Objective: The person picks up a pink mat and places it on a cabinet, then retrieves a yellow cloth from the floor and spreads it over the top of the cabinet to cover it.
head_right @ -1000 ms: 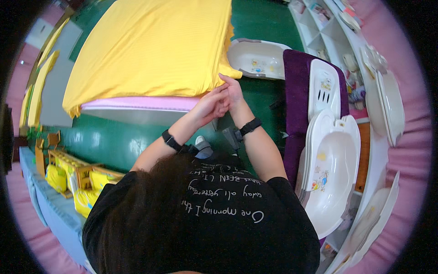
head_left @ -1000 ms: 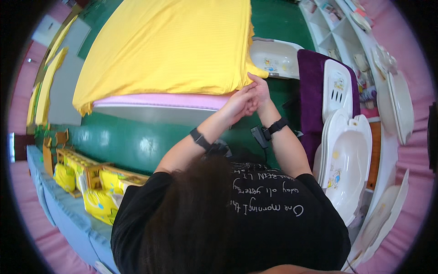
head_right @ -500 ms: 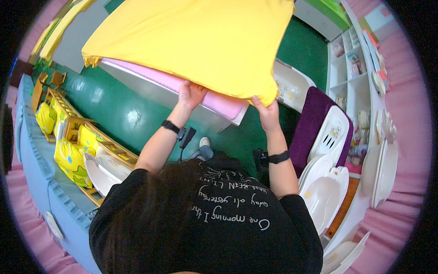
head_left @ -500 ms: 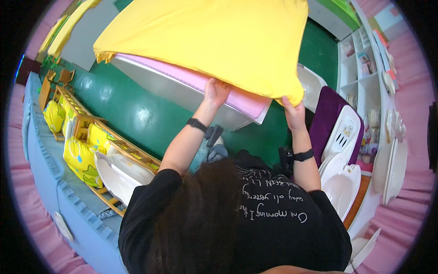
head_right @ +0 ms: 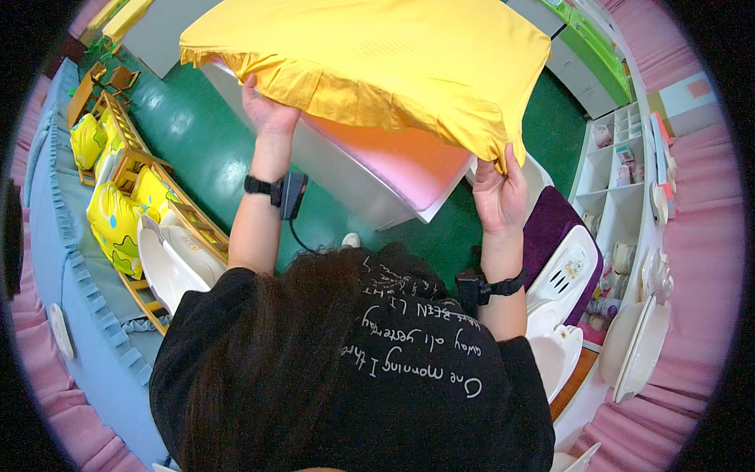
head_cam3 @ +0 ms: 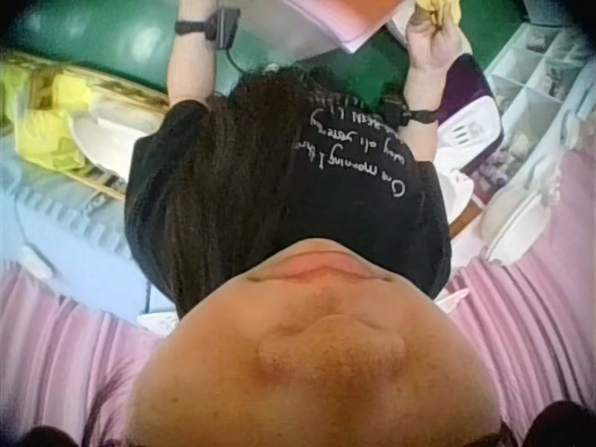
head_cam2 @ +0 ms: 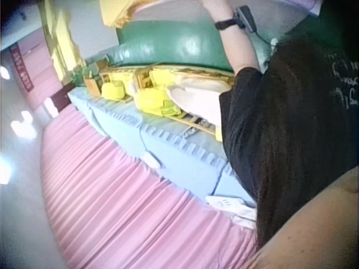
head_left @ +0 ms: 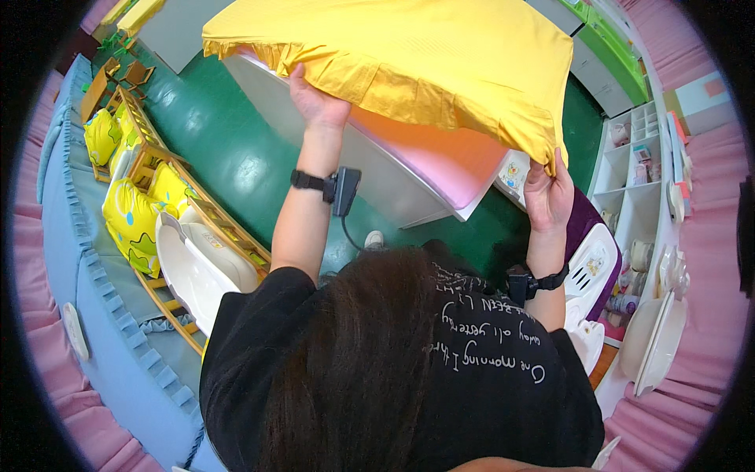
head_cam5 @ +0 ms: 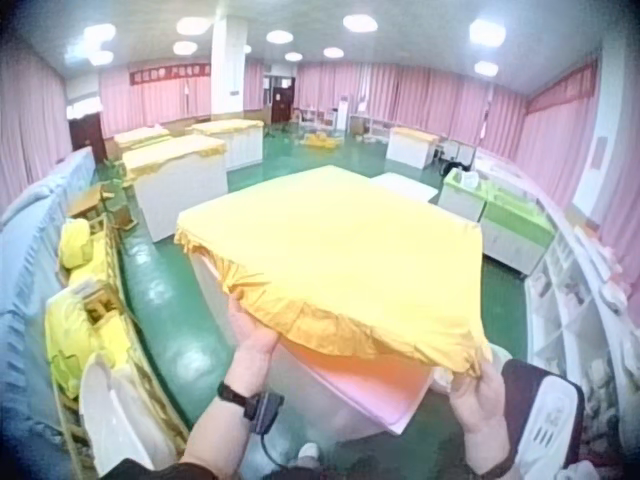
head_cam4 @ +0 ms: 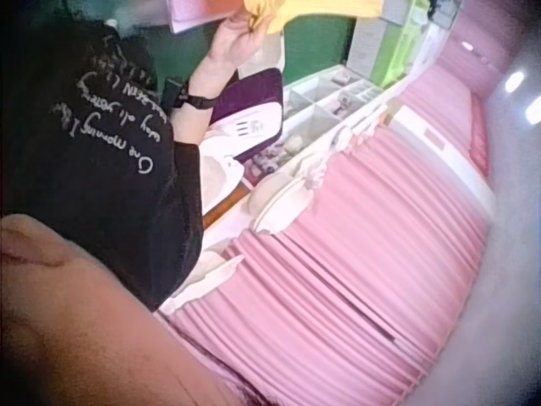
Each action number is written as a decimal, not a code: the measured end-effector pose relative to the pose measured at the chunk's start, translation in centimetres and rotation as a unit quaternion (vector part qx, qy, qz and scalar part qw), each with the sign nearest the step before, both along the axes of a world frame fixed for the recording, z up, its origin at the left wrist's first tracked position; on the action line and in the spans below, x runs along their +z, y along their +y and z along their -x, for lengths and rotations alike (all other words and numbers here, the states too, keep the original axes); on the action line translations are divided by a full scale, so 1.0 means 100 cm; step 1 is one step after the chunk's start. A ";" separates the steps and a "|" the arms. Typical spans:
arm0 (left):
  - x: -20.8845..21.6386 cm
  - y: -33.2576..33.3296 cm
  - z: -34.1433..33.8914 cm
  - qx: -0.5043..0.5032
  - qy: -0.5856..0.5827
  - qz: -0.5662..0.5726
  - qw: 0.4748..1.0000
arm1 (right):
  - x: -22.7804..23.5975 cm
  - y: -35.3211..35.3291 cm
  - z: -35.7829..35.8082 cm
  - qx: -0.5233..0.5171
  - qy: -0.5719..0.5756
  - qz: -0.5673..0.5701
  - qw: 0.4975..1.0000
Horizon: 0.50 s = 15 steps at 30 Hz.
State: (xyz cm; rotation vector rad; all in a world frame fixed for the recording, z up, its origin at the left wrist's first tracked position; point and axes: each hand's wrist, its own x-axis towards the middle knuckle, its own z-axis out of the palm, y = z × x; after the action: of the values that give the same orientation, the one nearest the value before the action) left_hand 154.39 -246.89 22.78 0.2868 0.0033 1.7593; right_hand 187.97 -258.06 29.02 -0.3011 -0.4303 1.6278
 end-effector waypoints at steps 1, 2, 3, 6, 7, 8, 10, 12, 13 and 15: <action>0.000 -0.015 0.003 0.008 0.031 0.037 0.999 | -0.005 -0.002 -0.003 -0.001 -0.046 0.017 0.999; -0.003 -0.025 -0.001 0.006 0.033 0.039 0.999 | -0.013 -0.006 -0.009 -0.003 -0.044 0.019 0.999; -0.012 -0.033 -0.006 0.031 0.069 0.080 0.994 | -0.027 -0.010 -0.015 0.006 -0.082 0.039 0.996; -0.064 -0.050 -0.019 0.057 0.133 0.160 0.976 | -0.077 -0.030 -0.013 0.000 -0.200 0.144 0.969; -0.085 -0.054 -0.023 -0.035 0.108 0.188 0.976 | -0.099 -0.036 -0.013 0.011 -0.211 0.192 0.958; -0.102 -0.059 -0.028 -0.126 0.081 0.217 0.965 | -0.121 -0.044 -0.011 0.026 -0.232 0.224 0.946; -0.115 -0.066 -0.044 -0.151 0.133 0.278 0.940 | -0.166 -0.053 -0.021 0.039 -0.248 0.305 0.919; -0.135 -0.067 -0.051 -0.172 0.188 0.333 0.908 | -0.194 -0.054 -0.024 0.036 -0.279 0.327 0.902; -0.151 -0.066 -0.046 -0.143 0.210 0.302 0.919 | -0.203 -0.053 -0.023 0.046 -0.302 0.320 0.897; -0.158 -0.070 -0.055 -0.013 0.273 0.282 0.920 | -0.206 -0.056 -0.018 0.052 -0.326 0.310 0.892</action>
State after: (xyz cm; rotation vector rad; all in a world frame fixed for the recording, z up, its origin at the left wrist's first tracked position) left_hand 159.89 -253.89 6.97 0.3398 0.8904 1.5237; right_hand 189.74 -263.65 8.37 -1.3536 -0.4142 1.7104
